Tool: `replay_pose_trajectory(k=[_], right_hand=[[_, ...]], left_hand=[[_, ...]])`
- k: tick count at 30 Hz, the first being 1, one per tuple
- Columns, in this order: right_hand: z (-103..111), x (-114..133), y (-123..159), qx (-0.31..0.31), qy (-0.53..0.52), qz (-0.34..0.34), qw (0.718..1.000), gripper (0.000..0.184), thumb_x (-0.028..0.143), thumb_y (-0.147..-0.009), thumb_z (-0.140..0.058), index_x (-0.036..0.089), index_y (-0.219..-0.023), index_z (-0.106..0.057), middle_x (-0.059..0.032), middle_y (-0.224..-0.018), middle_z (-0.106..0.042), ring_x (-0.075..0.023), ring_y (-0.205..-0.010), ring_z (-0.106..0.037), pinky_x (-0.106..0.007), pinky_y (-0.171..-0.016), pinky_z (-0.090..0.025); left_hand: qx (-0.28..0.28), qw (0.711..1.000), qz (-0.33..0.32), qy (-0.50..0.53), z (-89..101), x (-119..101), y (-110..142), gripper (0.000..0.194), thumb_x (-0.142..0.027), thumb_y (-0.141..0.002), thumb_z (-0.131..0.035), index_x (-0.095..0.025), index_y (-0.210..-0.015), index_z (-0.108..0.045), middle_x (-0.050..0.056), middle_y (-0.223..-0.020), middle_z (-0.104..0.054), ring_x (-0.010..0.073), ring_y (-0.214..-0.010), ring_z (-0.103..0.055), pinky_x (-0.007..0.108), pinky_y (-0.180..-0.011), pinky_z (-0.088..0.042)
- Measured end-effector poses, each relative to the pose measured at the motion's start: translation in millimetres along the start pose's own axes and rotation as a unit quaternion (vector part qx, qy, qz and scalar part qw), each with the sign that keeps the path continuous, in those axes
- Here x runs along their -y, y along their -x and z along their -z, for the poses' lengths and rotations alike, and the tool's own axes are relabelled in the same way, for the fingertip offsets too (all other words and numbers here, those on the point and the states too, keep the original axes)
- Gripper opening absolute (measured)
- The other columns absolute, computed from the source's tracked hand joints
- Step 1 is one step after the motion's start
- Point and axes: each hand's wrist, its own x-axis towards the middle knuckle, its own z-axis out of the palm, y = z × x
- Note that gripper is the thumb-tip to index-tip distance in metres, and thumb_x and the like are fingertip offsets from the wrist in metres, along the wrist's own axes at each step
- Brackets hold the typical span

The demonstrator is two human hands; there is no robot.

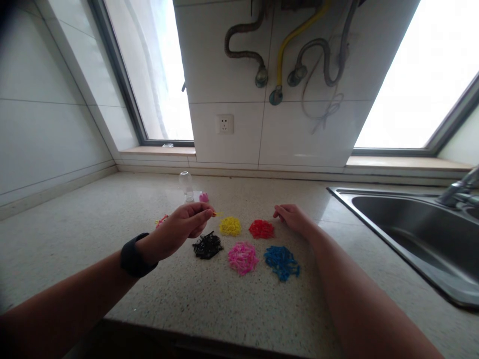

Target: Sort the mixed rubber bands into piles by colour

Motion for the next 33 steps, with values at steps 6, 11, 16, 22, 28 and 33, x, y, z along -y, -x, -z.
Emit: replay_pose_trajectory(k=[6,11,16,22,28,33], right_hand=[[-0.7,-4.7,-2.1,0.004,-0.012,0.005,1.0,0.051,0.057,-0.087,-0.046,0.013,-0.077,-0.07,-0.0003,-0.059,-0.052,-0.0118,-0.052,-0.041,-0.027,-0.052,-0.031],[-1.1,-8.0,-4.0,0.004,-0.012,0.005,1.0,0.051,0.057,-0.087,-0.046,0.013,-0.077,-0.071,-0.0009,-0.06,-0.053,-0.0125,-0.054,-0.044,-0.027,-0.054,-0.032],[-1.6,-10.4,-6.0,0.002,-0.012,0.001,1.0,0.051,0.057,-0.086,-0.047,0.014,-0.077,-0.071,-0.0012,-0.06,-0.054,-0.0126,-0.053,-0.044,-0.028,-0.054,-0.033],[-1.4,-10.3,-5.7,0.009,-0.027,-0.01,1.0,0.05,0.057,-0.086,-0.047,0.014,-0.077,-0.071,-0.0002,-0.059,-0.053,-0.0124,-0.053,-0.043,-0.028,-0.053,-0.032],[-1.1,-9.8,-5.5,0.009,-0.021,-0.007,1.0,0.05,0.056,-0.087,-0.047,0.013,-0.077,-0.07,-0.0006,-0.06,-0.053,-0.0121,-0.053,-0.043,-0.027,-0.053,-0.032],[-0.7,-8.0,-5.0,0.011,-0.018,-0.008,1.0,0.05,0.056,-0.087,-0.046,0.013,-0.077,-0.071,-0.0006,-0.06,-0.053,-0.0122,-0.053,-0.043,-0.028,-0.053,-0.032]], left_hand=[[0.002,0.999,0.014,0.034,-7.1,-3.9,4.8,0.034,-0.048,-0.088,-0.066,-0.015,-0.093,-0.058,-0.008,-0.058,-0.036,0.0041,-0.047,-0.028,0.021,-0.043,-0.019],[0.015,0.999,0.027,0.043,-11.1,-3.5,8.0,0.034,-0.048,-0.089,-0.065,-0.015,-0.091,-0.058,-0.007,-0.059,-0.037,0.0039,-0.047,-0.028,0.021,-0.043,-0.019],[0.025,0.998,0.041,0.039,-15.8,-5.2,11.1,0.035,-0.049,-0.089,-0.064,-0.015,-0.088,-0.057,-0.007,-0.058,-0.038,0.0039,-0.047,-0.029,0.021,-0.043,-0.017],[0.033,0.997,0.053,0.052,-22.5,-11.5,15.3,0.035,-0.049,-0.09,-0.062,-0.015,-0.085,-0.054,-0.007,-0.059,-0.039,0.004,-0.047,-0.028,0.021,-0.044,-0.018],[0.033,0.996,0.055,0.055,-25.0,-12.3,18.2,0.036,-0.049,-0.09,-0.062,-0.016,-0.083,-0.053,-0.007,-0.06,-0.04,0.0044,-0.049,-0.03,0.021,-0.044,-0.019],[0.032,0.996,0.057,0.053,-26.1,-12.4,18.5,0.036,-0.05,-0.089,-0.062,-0.016,-0.083,-0.052,-0.007,-0.059,-0.038,0.0045,-0.048,-0.028,0.021,-0.044,-0.018]])
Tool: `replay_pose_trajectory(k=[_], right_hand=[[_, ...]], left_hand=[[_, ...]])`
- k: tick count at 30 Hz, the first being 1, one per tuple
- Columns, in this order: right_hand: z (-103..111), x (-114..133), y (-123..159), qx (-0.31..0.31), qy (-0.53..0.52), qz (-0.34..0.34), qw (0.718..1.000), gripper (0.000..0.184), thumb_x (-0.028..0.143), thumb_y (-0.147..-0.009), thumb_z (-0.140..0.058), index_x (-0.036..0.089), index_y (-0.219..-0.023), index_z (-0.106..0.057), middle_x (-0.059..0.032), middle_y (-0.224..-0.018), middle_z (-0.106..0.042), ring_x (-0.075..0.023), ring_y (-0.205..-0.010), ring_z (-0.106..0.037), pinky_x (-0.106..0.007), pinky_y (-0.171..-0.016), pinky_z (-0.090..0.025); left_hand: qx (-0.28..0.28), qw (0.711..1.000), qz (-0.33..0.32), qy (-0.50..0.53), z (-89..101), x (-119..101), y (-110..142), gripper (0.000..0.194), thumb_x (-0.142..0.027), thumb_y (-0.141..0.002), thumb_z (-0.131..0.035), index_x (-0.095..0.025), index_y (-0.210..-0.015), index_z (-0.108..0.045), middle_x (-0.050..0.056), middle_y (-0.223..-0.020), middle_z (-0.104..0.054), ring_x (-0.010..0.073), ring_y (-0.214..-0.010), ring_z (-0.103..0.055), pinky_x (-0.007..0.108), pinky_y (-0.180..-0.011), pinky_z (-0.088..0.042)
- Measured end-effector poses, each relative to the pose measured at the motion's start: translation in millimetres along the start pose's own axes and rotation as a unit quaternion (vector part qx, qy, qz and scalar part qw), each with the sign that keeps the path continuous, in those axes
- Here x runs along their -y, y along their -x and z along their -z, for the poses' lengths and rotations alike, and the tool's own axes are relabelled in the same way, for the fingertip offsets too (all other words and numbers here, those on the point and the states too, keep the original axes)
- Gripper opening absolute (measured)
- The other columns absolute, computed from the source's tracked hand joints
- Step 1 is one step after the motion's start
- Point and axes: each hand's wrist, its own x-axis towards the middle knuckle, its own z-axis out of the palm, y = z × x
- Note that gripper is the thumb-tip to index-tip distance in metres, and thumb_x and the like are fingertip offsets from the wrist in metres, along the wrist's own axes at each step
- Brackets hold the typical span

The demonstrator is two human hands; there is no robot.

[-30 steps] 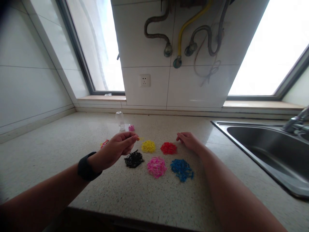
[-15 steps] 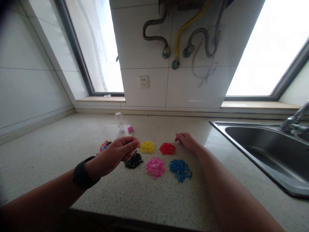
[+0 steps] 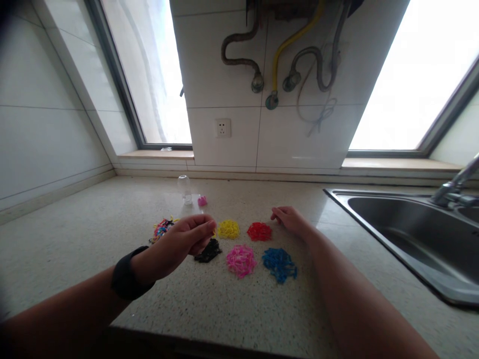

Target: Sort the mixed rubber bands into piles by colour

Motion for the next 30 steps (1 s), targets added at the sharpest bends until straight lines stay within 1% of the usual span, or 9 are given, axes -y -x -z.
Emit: replay_pose_trajectory(k=[6,11,17,21,26,30], right_hand=[[0.1,3.3,2.6,-0.002,0.002,0.004,1.0,0.051,0.058,-0.087,-0.047,0.014,-0.076,-0.071,-0.0005,-0.058,-0.054,-0.0119,-0.052,-0.043,-0.027,-0.053,-0.032],[-0.5,0.0,0.4,-0.001,0.002,0.0,1.0,0.051,0.058,-0.086,-0.048,0.014,-0.076,-0.071,-0.0007,-0.058,-0.055,-0.0117,-0.051,-0.043,-0.026,-0.051,-0.032],[-0.6,-0.7,-0.3,0.002,0.01,0.003,1.0,0.05,0.057,-0.086,-0.047,0.014,-0.077,-0.07,-0.0002,-0.058,-0.054,-0.0115,-0.051,-0.042,-0.026,-0.051,-0.032],[0.0,3.2,1.9,0.001,0.015,0.005,1.0,0.049,0.057,-0.085,-0.049,0.014,-0.075,-0.07,-0.0001,-0.057,-0.053,-0.0117,-0.051,-0.042,-0.027,-0.052,-0.032],[0.2,3.9,3.1,0.005,0.024,0.01,1.0,0.05,0.057,-0.086,-0.047,0.014,-0.076,-0.07,-0.0005,-0.058,-0.054,-0.0117,-0.052,-0.043,-0.026,-0.052,-0.032],[-0.2,2.5,2.4,0.007,0.025,0.014,1.0,0.051,0.058,-0.087,-0.046,0.015,-0.076,-0.07,-0.0003,-0.058,-0.054,-0.0116,-0.052,-0.043,-0.026,-0.052,-0.032]], left_hand=[[-0.006,1.0,-0.003,-0.014,1.6,1.1,-1.4,0.036,-0.051,-0.088,-0.062,-0.016,-0.083,-0.054,-0.007,-0.059,-0.038,0.0051,-0.048,-0.028,0.021,-0.044,-0.018],[-0.018,0.999,-0.011,-0.036,4.5,3.5,-2.4,0.034,-0.049,-0.088,-0.063,-0.015,-0.084,-0.056,-0.007,-0.06,-0.038,0.0056,-0.05,-0.028,0.021,-0.045,-0.018],[-0.04,0.996,-0.033,-0.077,11.4,6.6,-5.6,0.03,-0.043,-0.087,-0.065,-0.014,-0.082,-0.061,-0.003,-0.067,-0.051,0.0053,-0.051,-0.031,0.021,-0.046,-0.019],[-0.042,0.994,-0.039,-0.09,13.2,8.3,-8.0,0.03,-0.043,-0.087,-0.065,-0.013,-0.083,-0.064,-0.001,-0.068,-0.055,0.0052,-0.051,-0.031,0.021,-0.046,-0.019],[-0.048,0.993,-0.044,-0.102,10.6,6.0,-7.1,0.028,-0.043,-0.086,-0.067,-0.015,-0.089,-0.067,0.002,-0.077,-0.063,0.0058,-0.053,-0.037,0.019,-0.045,-0.024],[-0.065,0.988,-0.049,-0.134,11.1,5.3,-7.2,0.029,-0.043,-0.084,-0.068,-0.015,-0.093,-0.068,0.003,-0.077,-0.064,0.0074,-0.056,-0.043,0.019,-0.046,-0.029]])
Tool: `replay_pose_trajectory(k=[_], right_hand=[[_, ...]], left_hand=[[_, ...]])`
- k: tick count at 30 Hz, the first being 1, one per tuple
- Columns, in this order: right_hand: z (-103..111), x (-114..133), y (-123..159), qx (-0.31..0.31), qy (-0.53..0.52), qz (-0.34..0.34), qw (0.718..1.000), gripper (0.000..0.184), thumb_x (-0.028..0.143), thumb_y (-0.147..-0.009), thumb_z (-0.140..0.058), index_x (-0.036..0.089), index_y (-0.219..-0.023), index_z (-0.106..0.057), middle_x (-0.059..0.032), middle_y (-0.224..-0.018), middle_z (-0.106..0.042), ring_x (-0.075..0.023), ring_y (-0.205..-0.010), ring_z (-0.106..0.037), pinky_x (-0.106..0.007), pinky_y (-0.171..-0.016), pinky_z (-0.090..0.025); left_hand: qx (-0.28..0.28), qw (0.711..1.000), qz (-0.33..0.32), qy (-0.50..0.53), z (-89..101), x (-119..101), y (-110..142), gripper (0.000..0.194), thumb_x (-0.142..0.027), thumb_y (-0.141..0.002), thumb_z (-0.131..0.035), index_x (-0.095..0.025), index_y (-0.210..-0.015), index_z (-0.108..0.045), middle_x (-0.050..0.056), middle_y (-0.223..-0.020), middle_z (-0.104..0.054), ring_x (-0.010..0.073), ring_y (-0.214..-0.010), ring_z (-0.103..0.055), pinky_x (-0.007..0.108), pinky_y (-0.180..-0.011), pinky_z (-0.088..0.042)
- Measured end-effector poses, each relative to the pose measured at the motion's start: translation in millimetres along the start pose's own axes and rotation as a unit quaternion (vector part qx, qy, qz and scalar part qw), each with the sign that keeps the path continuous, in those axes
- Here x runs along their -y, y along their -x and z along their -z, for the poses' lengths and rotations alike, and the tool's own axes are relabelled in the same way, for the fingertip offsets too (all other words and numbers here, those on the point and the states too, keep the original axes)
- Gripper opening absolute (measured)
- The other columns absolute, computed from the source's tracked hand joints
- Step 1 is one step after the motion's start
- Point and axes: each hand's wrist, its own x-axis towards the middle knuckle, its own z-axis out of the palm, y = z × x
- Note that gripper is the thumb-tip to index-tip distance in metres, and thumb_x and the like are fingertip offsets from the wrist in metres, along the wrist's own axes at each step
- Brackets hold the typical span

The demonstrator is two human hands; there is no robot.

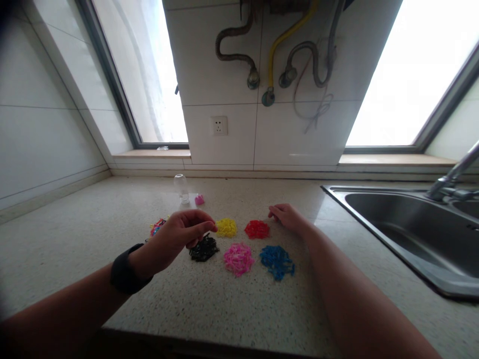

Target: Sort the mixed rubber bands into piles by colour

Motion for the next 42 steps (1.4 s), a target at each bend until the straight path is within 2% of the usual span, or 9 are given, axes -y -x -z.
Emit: replay_pose_trajectory(k=[4,7,14,20,29,35,42], right_hand=[[-0.4,2.7,0.3,-0.003,-0.002,-0.006,1.0,0.051,0.058,-0.086,-0.047,0.015,-0.074,-0.07,-0.0007,-0.057,-0.054,-0.0122,-0.052,-0.043,-0.027,-0.052,-0.033],[-0.9,4.9,0.7,-0.005,0.005,-0.006,1.0,0.051,0.058,-0.086,-0.047,0.014,-0.074,-0.07,-0.0015,-0.058,-0.056,-0.0128,-0.053,-0.045,-0.027,-0.053,-0.034],[-2.8,0.8,-2.0,0.006,0.017,0.005,1.0,0.049,0.056,-0.086,-0.047,0.015,-0.075,-0.071,-0.0009,-0.058,-0.056,-0.0124,-0.052,-0.044,-0.027,-0.052,-0.033],[-3.3,-0.2,-3.0,0.01,0.021,0.011,1.0,0.049,0.058,-0.086,-0.049,0.015,-0.074,-0.071,-0.001,-0.057,-0.056,-0.013,-0.052,-0.045,-0.027,-0.052,-0.033],[-3.5,-4.1,-5.9,0.015,0.029,0.017,0.999,0.05,0.058,-0.087,-0.047,0.016,-0.075,-0.071,-0.0028,-0.06,-0.06,-0.014,-0.053,-0.048,-0.028,-0.054,-0.036],[-3.3,-0.2,-3.9,0.018,0.037,0.006,0.999,0.049,0.056,-0.089,-0.046,0.016,-0.076,-0.071,-0.0028,-0.061,-0.059,-0.0143,-0.054,-0.049,-0.028,-0.054,-0.035],[-2.7,-0.3,-3.7,0.017,0.039,0.004,0.999,0.049,0.055,-0.089,-0.045,0.015,-0.076,-0.07,-0.0022,-0.061,-0.058,-0.0137,-0.054,-0.048,-0.028,-0.055,-0.035]], left_hand=[[-0.03,0.997,-0.027,-0.071,2.0,1.8,-2.1,0.028,-0.042,-0.087,-0.065,-0.015,-0.093,-0.068,0.004,-0.076,-0.065,0.0089,-0.058,-0.047,0.021,-0.05,-0.035],[-0.052,0.985,-0.063,-0.15,5.8,3.7,-7.5,0.027,-0.041,-0.089,-0.063,-0.015,-0.094,-0.069,0.005,-0.083,-0.067,0.0121,-0.07,-0.055,0.025,-0.063,-0.043],[-0.061,0.929,-0.11,-0.348,22.9,22.8,-29.7,0.016,-0.031,-0.088,-0.062,-0.017,-0.088,-0.069,0.006,-0.087,-0.07,0.0176,-0.079,-0.06,0.031,-0.078,-0.044],[-0.049,0.887,-0.098,-0.449,25.7,44.3,-44.1,0.018,-0.032,-0.09,-0.058,-0.019,-0.09,-0.071,0.006,-0.091,-0.073,0.021,-0.085,-0.066,0.033,-0.082,-0.046],[-0.015,0.86,-0.066,-0.506,20.6,53.0,-50.1,0.024,-0.037,-0.091,-0.056,-0.021,-0.095,-0.074,0.006,-0.091,-0.074,0.0215,-0.085,-0.068,0.032,-0.08,-0.047],[-0.001,0.86,-0.076,-0.505,21.2,48.2,-45.4,0.024,-0.032,-0.091,-0.055,-0.022,-0.102,-0.073,0.006,-0.095,-0.075,0.0199,-0.084,-0.068,0.029,-0.075,-0.047],[-0.021,0.866,-0.087,-0.492,29.9,44.8,-41.5,0.026,-0.03,-0.092,-0.051,-0.019,-0.106,-0.07,0.007,-0.09,-0.074,0.0197,-0.08,-0.068,0.03,-0.073,-0.047]])
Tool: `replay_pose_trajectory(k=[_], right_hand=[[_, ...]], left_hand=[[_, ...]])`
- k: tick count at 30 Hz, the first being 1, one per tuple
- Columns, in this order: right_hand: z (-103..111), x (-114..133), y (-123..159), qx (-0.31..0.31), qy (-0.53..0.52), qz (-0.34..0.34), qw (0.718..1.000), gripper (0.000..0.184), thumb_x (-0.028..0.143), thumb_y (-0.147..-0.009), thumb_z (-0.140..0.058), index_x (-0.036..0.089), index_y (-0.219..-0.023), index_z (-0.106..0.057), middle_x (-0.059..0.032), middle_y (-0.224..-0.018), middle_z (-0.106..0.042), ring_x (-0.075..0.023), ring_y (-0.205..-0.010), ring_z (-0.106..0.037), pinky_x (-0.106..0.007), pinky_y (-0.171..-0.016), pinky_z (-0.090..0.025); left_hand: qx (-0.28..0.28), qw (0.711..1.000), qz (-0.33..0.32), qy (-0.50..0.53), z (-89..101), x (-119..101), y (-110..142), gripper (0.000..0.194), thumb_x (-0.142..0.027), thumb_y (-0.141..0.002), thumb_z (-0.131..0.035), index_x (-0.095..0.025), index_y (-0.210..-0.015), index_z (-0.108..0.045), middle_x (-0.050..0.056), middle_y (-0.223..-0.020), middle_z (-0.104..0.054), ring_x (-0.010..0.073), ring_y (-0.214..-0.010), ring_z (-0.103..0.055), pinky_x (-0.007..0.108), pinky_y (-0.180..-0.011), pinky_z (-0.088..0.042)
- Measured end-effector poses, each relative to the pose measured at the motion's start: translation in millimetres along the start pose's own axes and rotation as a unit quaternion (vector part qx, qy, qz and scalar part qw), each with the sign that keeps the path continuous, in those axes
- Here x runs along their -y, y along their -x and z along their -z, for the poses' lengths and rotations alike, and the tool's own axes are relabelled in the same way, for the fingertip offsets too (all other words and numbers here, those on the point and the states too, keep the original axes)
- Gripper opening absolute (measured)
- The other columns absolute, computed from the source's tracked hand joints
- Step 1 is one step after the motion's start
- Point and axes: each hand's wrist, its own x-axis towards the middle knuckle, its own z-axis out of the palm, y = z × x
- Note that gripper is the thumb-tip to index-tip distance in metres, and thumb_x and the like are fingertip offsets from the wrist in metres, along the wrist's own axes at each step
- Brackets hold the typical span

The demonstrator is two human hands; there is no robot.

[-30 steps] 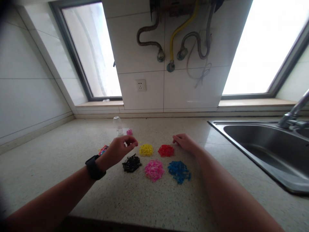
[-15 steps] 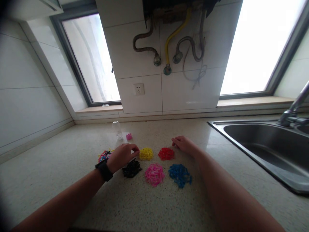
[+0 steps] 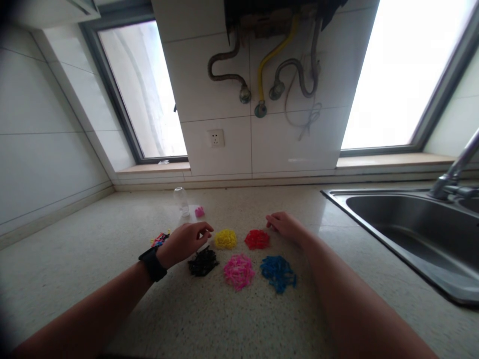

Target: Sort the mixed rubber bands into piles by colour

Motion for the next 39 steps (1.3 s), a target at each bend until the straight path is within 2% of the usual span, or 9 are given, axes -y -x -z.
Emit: replay_pose_trajectory(k=[4,8,12,15,18,23,30,34,39], right_hand=[[-0.4,-2.0,-0.4,-0.003,-0.006,0.001,1.0,0.051,0.056,-0.088,-0.044,0.014,-0.078,-0.07,-0.0012,-0.06,-0.057,-0.0127,-0.053,-0.046,-0.027,-0.054,-0.034],[-0.7,-3.4,-0.3,-0.007,-0.017,0.004,1.0,0.052,0.057,-0.087,-0.044,0.014,-0.077,-0.07,-0.0007,-0.059,-0.056,-0.0123,-0.052,-0.045,-0.026,-0.053,-0.033],[0.1,-2.4,0.6,-0.005,-0.021,-0.004,1.0,0.051,0.057,-0.087,-0.045,0.013,-0.077,-0.07,-0.0006,-0.059,-0.055,-0.0124,-0.052,-0.044,-0.027,-0.053,-0.033],[0.7,-1.2,1.5,-0.008,-0.023,-0.009,1.0,0.051,0.057,-0.086,-0.046,0.013,-0.077,-0.07,-0.0008,-0.059,-0.056,-0.0122,-0.052,-0.044,-0.027,-0.053,-0.033],[1.0,0.2,2.7,-0.01,-0.03,-0.007,0.999,0.051,0.058,-0.085,-0.048,0.013,-0.077,-0.07,-0.0005,-0.058,-0.055,-0.0119,-0.052,-0.044,-0.026,-0.052,-0.032],[1.7,1.6,4.7,-0.003,-0.036,0.003,0.999,0.05,0.056,-0.086,-0.046,0.013,-0.077,-0.07,-0.0005,-0.06,-0.056,-0.0118,-0.054,-0.045,-0.026,-0.054,-0.033],[2.3,-0.3,6.0,0.001,-0.026,0.003,1.0,0.049,0.056,-0.086,-0.047,0.013,-0.08,-0.071,-0.0001,-0.061,-0.056,-0.0115,-0.053,-0.044,-0.026,-0.053,-0.033],[3.9,3.8,7.4,0.0,-0.016,-0.008,1.0,0.048,0.054,-0.086,-0.047,0.013,-0.082,-0.071,-0.0004,-0.062,-0.056,-0.0115,-0.054,-0.045,-0.026,-0.054,-0.033],[7.6,11.6,12.3,-0.001,0.005,-0.012,1.0,0.043,0.052,-0.083,-0.052,0.014,-0.083,-0.072,-0.0013,-0.064,-0.058,-0.0115,-0.054,-0.046,-0.026,-0.054,-0.035]], left_hand=[[-0.016,1.0,-0.002,0.014,6.7,-11.2,10.7,0.024,-0.026,-0.094,-0.047,-0.018,-0.106,-0.067,0.007,-0.095,-0.073,0.0203,-0.082,-0.067,0.032,-0.074,-0.047],[-0.005,0.999,-0.038,0.036,8.1,-50.7,37.4,0.021,-0.024,-0.093,-0.047,-0.021,-0.103,-0.065,0.004,-0.093,-0.071,0.0181,-0.081,-0.065,0.032,-0.075,-0.046],[0.052,0.988,-0.123,0.078,-3.2,-95.4,67.1,0.015,-0.021,-0.087,-0.054,-0.024,-0.097,-0.064,-0.003,-0.084,-0.069,0.0137,-0.075,-0.063,0.026,-0.07,-0.046],[0.1,0.964,-0.221,0.111,-18.8,-111.4,80.4,0.02,-0.024,-0.085,-0.058,-0.024,-0.105,-0.062,-0.004,-0.085,-0.069,0.0123,-0.073,-0.063,0.024,-0.067,-0.045],[0.111,0.95,-0.275,0.097,-34.7,-111.6,86.9,0.02,-0.028,-0.085,-0.059,-0.026,-0.105,-0.061,-0.004,-0.09,-0.068,0.0125,-0.077,-0.063,0.023,-0.063,-0.043],[0.1,0.952,-0.282,0.067,-49.8,-107.4,92.9,0.014,-0.031,-0.086,-0.058,-0.027,-0.099,-0.058,-0.005,-0.086,-0.064,0.0127,-0.073,-0.058,0.025,-0.057,-0.037],[0.076,0.949,-0.306,0.008,-55.4,-110.7,92.4,0.009,-0.032,-0.089,-0.055,-0.024,-0.094,-0.053,-0.004,-0.081,-0.06,0.0141,-0.068,-0.052,0.029,-0.05,-0.026],[0.079,0.94,-0.33,0.015,-57.3,-106.8,91.0,0.011,-0.033,-0.091,-0.056,-0.023,-0.096,-0.054,-0.003,-0.082,-0.062,0.0145,-0.069,-0.053,0.029,-0.05,-0.026],[0.063,0.919,-0.387,0.037,-53.7,-101.9,92.7,0.019,-0.04,-0.1,-0.047,-0.023,-0.097,-0.056,-0.003,-0.083,-0.061,0.0133,-0.07,-0.053,0.029,-0.051,-0.031]])
